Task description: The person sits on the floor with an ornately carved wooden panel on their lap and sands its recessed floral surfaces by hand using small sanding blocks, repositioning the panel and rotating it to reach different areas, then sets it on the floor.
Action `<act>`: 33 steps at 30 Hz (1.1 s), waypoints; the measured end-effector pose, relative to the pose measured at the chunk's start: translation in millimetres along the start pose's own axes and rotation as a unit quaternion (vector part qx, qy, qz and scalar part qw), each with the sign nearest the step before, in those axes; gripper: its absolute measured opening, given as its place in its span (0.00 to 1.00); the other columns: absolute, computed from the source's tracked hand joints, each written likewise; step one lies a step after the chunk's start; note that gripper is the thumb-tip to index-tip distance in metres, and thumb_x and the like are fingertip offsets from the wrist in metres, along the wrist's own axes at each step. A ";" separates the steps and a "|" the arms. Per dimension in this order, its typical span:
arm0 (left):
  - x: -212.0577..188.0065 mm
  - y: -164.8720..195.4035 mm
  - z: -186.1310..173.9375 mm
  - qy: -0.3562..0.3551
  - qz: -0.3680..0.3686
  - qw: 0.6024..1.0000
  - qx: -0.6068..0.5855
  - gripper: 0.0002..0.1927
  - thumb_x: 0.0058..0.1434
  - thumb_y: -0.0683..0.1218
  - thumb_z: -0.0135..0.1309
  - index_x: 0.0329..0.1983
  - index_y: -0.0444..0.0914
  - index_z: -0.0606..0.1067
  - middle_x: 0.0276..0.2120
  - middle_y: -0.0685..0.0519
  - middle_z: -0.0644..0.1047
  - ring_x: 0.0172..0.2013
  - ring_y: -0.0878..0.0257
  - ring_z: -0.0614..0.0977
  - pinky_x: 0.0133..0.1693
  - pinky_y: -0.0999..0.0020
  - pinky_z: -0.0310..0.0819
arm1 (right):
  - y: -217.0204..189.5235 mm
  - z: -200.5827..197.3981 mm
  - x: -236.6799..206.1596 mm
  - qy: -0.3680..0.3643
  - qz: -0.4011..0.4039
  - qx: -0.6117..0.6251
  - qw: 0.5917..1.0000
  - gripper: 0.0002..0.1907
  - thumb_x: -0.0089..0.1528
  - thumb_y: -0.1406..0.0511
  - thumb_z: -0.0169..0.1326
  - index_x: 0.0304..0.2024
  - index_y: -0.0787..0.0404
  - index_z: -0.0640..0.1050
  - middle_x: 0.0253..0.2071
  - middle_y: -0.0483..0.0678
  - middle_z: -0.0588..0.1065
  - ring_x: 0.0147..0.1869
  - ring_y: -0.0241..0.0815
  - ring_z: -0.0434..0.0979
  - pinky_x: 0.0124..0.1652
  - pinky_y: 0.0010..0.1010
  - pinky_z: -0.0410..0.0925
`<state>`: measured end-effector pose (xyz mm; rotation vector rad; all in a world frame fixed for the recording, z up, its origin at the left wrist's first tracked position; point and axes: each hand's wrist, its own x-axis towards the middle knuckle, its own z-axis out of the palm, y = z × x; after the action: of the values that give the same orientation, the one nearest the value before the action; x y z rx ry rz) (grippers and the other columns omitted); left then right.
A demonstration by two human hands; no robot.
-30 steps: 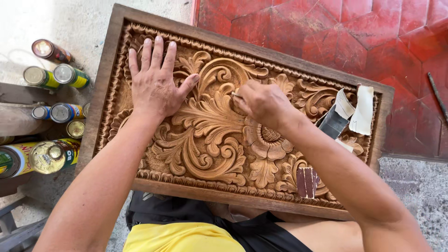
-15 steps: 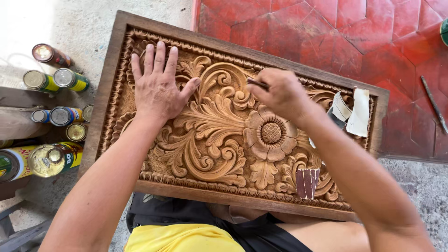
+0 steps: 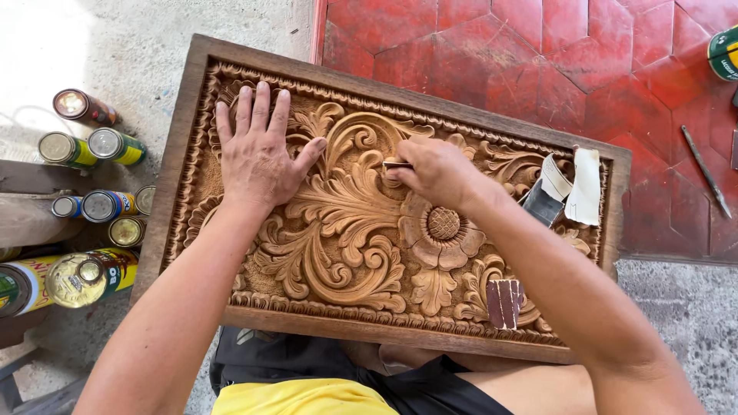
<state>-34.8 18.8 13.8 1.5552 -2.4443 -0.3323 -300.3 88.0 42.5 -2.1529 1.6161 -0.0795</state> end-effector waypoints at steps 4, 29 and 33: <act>0.6 -5.1 -1.9 0.020 0.014 1.000 0.018 0.48 0.67 0.75 0.39 0.77 0.38 0.56 0.74 0.40 0.54 0.74 0.45 0.51 0.70 0.42 0.29 | 7.5 0.5 2.2 -0.056 0.109 -0.035 0.992 0.13 0.65 0.54 0.58 0.38 0.57 0.79 0.36 0.48 0.77 0.42 0.48 0.79 0.43 0.42 0.71; -21.0 -7.0 -57.7 0.049 0.018 0.999 -0.005 0.47 0.65 0.74 0.41 0.76 0.39 0.58 0.74 0.40 0.57 0.74 0.45 0.53 0.70 0.42 0.33 | -51.9 -14.6 -12.5 0.003 -0.029 -0.112 0.993 0.12 0.63 0.59 0.58 0.37 0.62 0.75 0.36 0.51 0.77 0.39 0.51 0.80 0.38 0.42 0.73; -45.1 2.8 -80.4 0.042 0.010 0.999 -0.003 0.47 0.65 0.74 0.39 0.77 0.40 0.57 0.74 0.42 0.57 0.74 0.47 0.53 0.71 0.42 0.33 | -70.0 -40.8 -58.3 0.182 -0.095 -0.071 0.976 0.26 0.60 0.51 0.59 0.47 0.67 0.76 0.45 0.61 0.78 0.46 0.61 0.79 0.46 0.50 0.72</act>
<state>6.1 55.3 87.9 1.5088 -2.3915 -0.2650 -268.1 144.2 118.3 -2.5140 1.6415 -0.4546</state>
